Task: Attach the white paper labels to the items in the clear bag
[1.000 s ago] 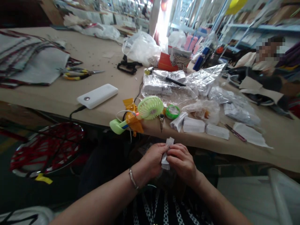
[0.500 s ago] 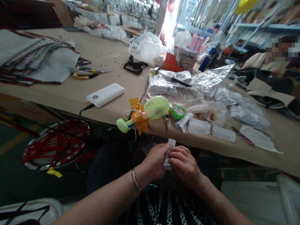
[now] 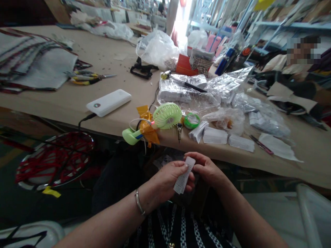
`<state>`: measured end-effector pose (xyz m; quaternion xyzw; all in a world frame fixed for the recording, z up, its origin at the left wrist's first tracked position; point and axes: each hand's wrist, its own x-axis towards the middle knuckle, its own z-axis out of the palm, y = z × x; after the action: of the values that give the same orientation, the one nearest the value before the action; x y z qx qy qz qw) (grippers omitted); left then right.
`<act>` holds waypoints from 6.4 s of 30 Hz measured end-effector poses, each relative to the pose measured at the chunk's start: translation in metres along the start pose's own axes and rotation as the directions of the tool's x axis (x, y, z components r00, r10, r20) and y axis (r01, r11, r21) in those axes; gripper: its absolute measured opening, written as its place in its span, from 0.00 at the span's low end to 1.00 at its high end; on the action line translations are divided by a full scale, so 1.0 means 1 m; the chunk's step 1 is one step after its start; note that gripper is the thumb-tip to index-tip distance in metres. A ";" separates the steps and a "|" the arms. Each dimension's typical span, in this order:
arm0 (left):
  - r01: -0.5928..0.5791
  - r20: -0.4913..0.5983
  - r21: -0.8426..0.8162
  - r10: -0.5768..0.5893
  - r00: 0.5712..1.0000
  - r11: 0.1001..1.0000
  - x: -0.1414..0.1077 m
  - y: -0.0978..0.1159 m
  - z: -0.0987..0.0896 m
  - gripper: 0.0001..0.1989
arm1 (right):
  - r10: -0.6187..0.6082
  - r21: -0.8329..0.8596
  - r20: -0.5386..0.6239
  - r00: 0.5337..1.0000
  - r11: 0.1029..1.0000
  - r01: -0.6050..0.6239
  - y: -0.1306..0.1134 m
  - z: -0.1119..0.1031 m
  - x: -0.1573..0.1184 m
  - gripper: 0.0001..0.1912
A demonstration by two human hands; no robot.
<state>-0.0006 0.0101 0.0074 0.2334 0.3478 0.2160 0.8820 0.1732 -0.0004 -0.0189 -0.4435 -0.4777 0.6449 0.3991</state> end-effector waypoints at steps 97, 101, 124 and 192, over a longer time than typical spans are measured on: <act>-0.352 -0.158 0.741 0.658 0.736 0.572 0.011 0.023 -0.029 0.11 | -0.348 -0.640 -0.204 0.915 0.755 0.144 -0.035 0.022 0.024 0.09; -0.316 -0.169 0.738 0.616 0.769 0.596 0.016 0.013 -0.046 0.10 | -0.593 -0.860 -0.076 0.801 0.446 0.248 -0.062 0.004 0.033 0.08; -0.111 -0.135 0.882 0.471 0.871 0.459 0.024 -0.009 -0.051 0.14 | -0.721 -0.991 0.039 0.692 0.062 0.121 -0.041 -0.039 0.026 0.08; -0.032 -0.128 -0.019 0.029 0.991 0.999 0.032 0.007 0.010 0.06 | -0.799 -0.961 -0.254 0.545 0.275 -0.044 -0.017 -0.091 -0.040 0.08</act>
<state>0.0268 0.0309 0.0015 0.2151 0.3975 0.2474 0.8570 0.2727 -0.0104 -0.0086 -0.6462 -0.6427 -0.0907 0.4014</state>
